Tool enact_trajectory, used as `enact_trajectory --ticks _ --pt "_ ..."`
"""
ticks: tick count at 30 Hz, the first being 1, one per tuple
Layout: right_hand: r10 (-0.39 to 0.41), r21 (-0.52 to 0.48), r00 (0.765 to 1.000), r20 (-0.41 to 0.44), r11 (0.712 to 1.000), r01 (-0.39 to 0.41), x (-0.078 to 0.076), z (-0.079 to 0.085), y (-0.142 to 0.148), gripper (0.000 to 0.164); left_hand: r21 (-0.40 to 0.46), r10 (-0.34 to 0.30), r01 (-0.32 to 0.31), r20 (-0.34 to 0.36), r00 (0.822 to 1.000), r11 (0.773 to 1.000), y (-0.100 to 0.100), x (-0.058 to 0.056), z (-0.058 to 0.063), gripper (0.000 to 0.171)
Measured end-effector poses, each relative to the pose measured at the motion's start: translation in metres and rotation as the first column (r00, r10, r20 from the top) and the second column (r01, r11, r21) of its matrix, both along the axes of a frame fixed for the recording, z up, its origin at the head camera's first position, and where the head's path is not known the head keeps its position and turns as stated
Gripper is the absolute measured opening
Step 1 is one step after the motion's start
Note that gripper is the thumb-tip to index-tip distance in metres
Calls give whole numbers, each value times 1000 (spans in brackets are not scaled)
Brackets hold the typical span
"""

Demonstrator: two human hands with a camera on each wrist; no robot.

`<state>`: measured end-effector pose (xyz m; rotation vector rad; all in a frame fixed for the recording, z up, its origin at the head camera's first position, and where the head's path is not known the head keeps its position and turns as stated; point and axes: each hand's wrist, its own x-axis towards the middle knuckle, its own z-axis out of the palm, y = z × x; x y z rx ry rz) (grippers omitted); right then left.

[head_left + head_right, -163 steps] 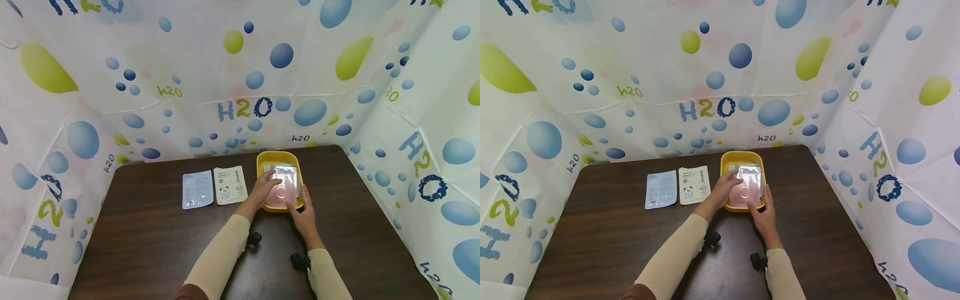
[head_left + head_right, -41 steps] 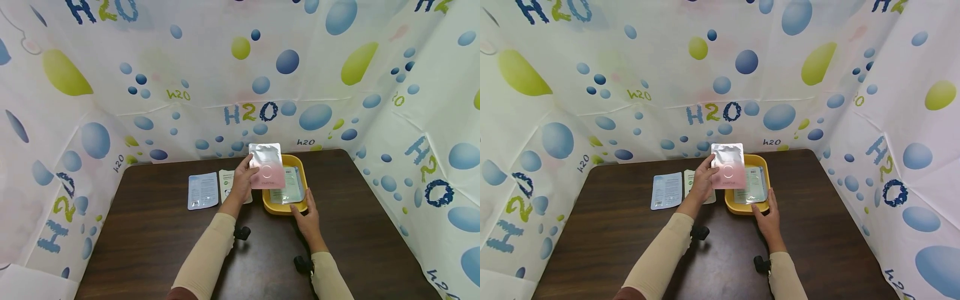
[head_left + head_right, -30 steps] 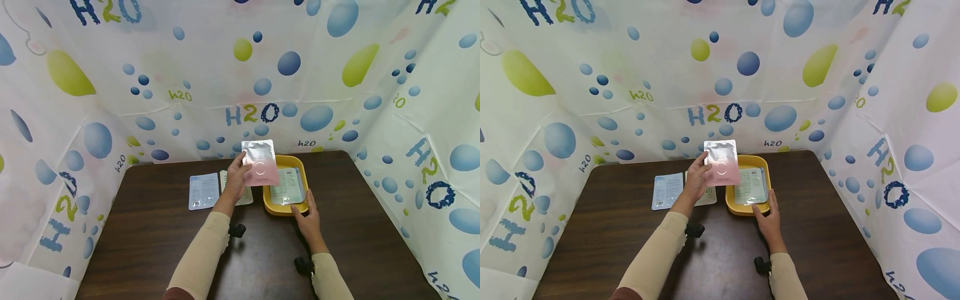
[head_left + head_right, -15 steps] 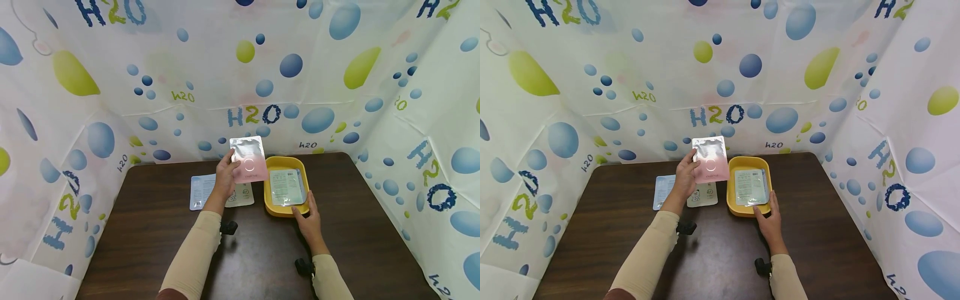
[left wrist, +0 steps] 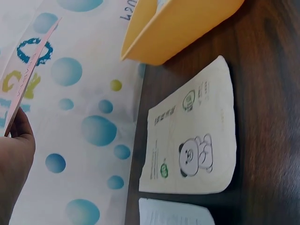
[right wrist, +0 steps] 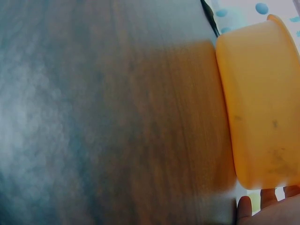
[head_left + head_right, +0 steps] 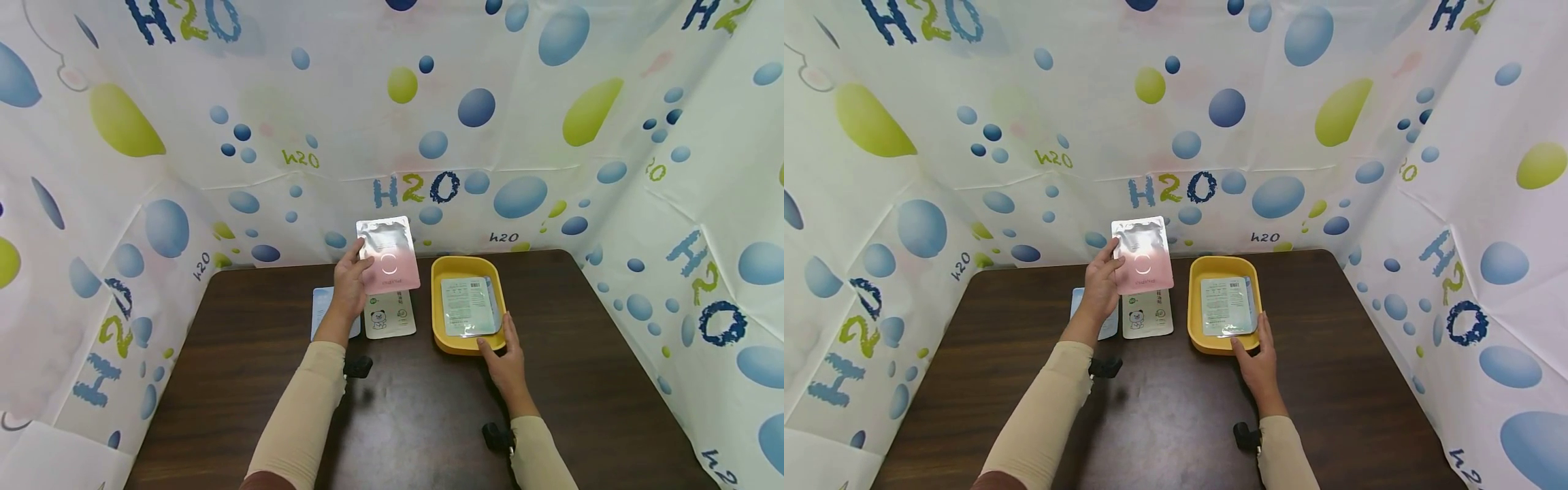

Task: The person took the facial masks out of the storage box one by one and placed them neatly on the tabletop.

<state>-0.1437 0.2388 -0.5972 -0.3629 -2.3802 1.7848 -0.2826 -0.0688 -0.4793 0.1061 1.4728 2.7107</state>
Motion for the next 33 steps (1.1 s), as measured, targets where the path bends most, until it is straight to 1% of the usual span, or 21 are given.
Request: enact_trajectory --ticks 10,14,17,20,26,33 --pt "6 9 1000 -4 1000 -6 0 0 0 89 2 62 -62 28 998 998 -31 -3 3 64" --pt "8 12 1000 -3 1000 -8 0 1 0 88 -32 86 -85 47 995 996 -45 -3 5 63" --pt "6 15 1000 -4 1000 -6 0 1 0 88 -40 97 -95 51 994 995 -55 -3 6 62" --pt "3 18 1000 -6 1000 -2 0 1 0 88 -29 101 -100 48 994 995 -64 -4 6 62" --pt "9 22 1000 -4 1000 -9 1 0 0 87 -17 125 -124 76 989 992 -80 -3 3 62" --pt "8 18 1000 11 1000 -8 1 -1 0 89 -75 133 -128 73 988 989 -104 -3 -3 60"
